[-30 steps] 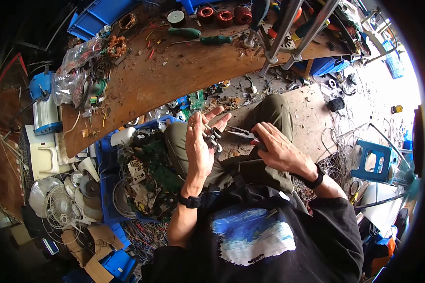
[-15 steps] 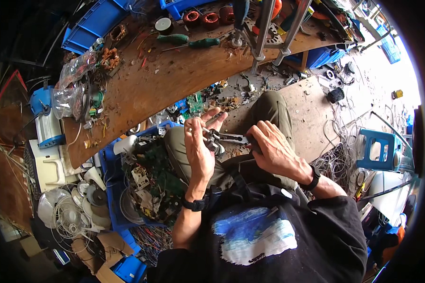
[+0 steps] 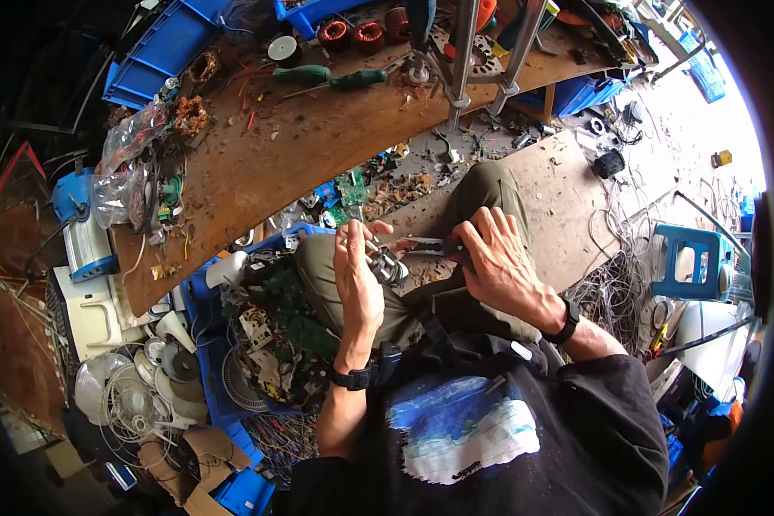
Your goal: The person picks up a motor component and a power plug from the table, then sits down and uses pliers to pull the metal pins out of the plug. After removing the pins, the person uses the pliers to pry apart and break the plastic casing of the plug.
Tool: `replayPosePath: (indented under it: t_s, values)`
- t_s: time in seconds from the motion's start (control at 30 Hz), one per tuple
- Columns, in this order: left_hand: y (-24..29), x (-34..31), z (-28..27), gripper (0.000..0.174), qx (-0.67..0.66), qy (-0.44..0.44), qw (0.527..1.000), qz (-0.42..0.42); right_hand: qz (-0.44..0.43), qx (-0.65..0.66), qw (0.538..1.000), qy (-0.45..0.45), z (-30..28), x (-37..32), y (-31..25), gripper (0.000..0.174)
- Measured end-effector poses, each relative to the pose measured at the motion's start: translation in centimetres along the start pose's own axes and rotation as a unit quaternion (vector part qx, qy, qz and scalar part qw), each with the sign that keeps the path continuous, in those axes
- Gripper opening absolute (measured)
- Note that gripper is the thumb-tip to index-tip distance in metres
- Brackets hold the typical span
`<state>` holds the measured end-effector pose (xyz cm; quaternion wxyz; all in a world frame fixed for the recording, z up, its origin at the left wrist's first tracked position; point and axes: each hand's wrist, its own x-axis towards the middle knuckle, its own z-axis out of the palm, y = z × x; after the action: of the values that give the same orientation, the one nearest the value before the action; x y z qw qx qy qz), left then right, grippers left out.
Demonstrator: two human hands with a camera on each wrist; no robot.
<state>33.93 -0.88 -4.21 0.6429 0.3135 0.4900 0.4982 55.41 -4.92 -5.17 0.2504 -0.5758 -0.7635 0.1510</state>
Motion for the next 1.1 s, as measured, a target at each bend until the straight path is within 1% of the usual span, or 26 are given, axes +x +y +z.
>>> replayPosePath:
  t_s: [0.13, 0.23, 0.3, 0.33, 0.37, 0.47, 0.53, 0.57, 0.6, 0.63, 0.67, 0.7, 0.77, 0.83, 0.87, 0.9, 0.97, 1.07, 1.1]
  values:
    - [-0.6, 0.2, -0.2, 0.029, 0.019, 0.003, 1.000, 0.009, 0.000, -0.012, 1.000, -0.003, -0.1, -0.1, 0.5, 0.040]
    - [-0.5, -0.1, 0.1, 0.030, 0.003, 0.017, 1.000, 0.009, 0.002, -0.013, 1.000, -0.004, -0.5, -0.1, 0.7, 0.040]
    - [-0.6, 0.1, -0.2, 0.031, -0.066, -0.010, 0.998, 0.018, 0.008, -0.015, 1.000, -0.007, -0.7, -0.2, 1.1, 0.041]
    - [-0.7, 0.1, 0.1, 0.030, -0.055, 0.002, 0.998, 0.044, 0.010, -0.011, 1.000, -0.008, -0.8, -0.3, 1.4, 0.042]
    - [-0.6, 0.1, 0.0, 0.030, -0.055, 0.004, 0.997, 0.045, 0.011, -0.007, 1.000, -0.009, -0.9, -0.3, 1.7, 0.044]
    - [-0.6, 0.1, -0.1, 0.031, -0.072, -0.014, 0.997, 0.030, -0.003, -0.005, 1.000, -0.009, -1.7, 0.0, 1.5, 0.045]
    - [-0.7, 0.2, -0.5, 0.034, -0.083, -0.044, 0.995, -0.023, -0.011, 0.001, 1.000, -0.010, -2.4, 0.4, 1.3, 0.045]
    - [-0.5, 0.2, -0.6, 0.034, -0.083, -0.045, 0.995, -0.024, -0.044, -0.010, 0.999, -0.017, -2.7, 0.8, 1.3, 0.045]
    - [-0.3, 0.2, -0.8, 0.036, -0.070, -0.069, 0.994, -0.051, -0.077, -0.020, 0.997, -0.023, -3.1, 1.1, 1.2, 0.044]
    - [-0.2, 0.2, -0.8, 0.037, -0.057, -0.092, 0.991, -0.078, -0.076, -0.021, 0.997, -0.023, -3.5, 1.5, 1.2, 0.044]
    - [-0.5, 0.4, -0.9, 0.038, -0.071, -0.110, 0.988, -0.080, -0.095, -0.035, 0.994, -0.032, -3.9, 1.9, 1.1, 0.040]
    - [-0.3, 0.4, -0.9, 0.038, -0.070, -0.110, 0.988, -0.079, -0.114, -0.048, 0.991, -0.041, -4.3, 2.3, 1.0, 0.037]
    - [0.3, 0.3, -0.6, 0.038, -0.037, -0.121, 0.986, -0.109, -0.126, -0.056, 0.989, -0.048, -4.9, 3.2, 1.0, 0.037]
    - [0.8, 0.3, -0.5, 0.039, -0.018, -0.126, 0.986, -0.105, -0.171, -0.046, 0.983, -0.052, -5.4, 3.9, 1.0, 0.037]
    - [0.9, 0.2, -0.4, 0.039, 0.002, -0.132, 0.986, -0.100, -0.172, -0.057, 0.980, -0.080, -5.8, 4.2, 0.8, 0.037]
    - [1.0, 0.2, -0.4, 0.039, 0.002, -0.132, 0.986, -0.100, -0.172, -0.056, 0.980, -0.080, -5.7, 4.3, 0.9, 0.037]
    - [1.2, 0.1, -0.3, 0.038, 0.009, -0.144, 0.984, -0.101, -0.201, -0.061, 0.975, -0.076, -5.4, 4.5, 0.9, 0.038]
    - [1.5, -0.3, -0.1, 0.038, 0.031, -0.149, 0.985, -0.088, -0.200, -0.061, 0.976, -0.064, -4.8, 4.4, 0.6, 0.039]
    - [1.5, -0.2, -0.2, 0.038, 0.045, -0.164, 0.981, -0.089, -0.195, -0.070, 0.976, -0.074, -4.7, 4.3, 0.6, 0.040]
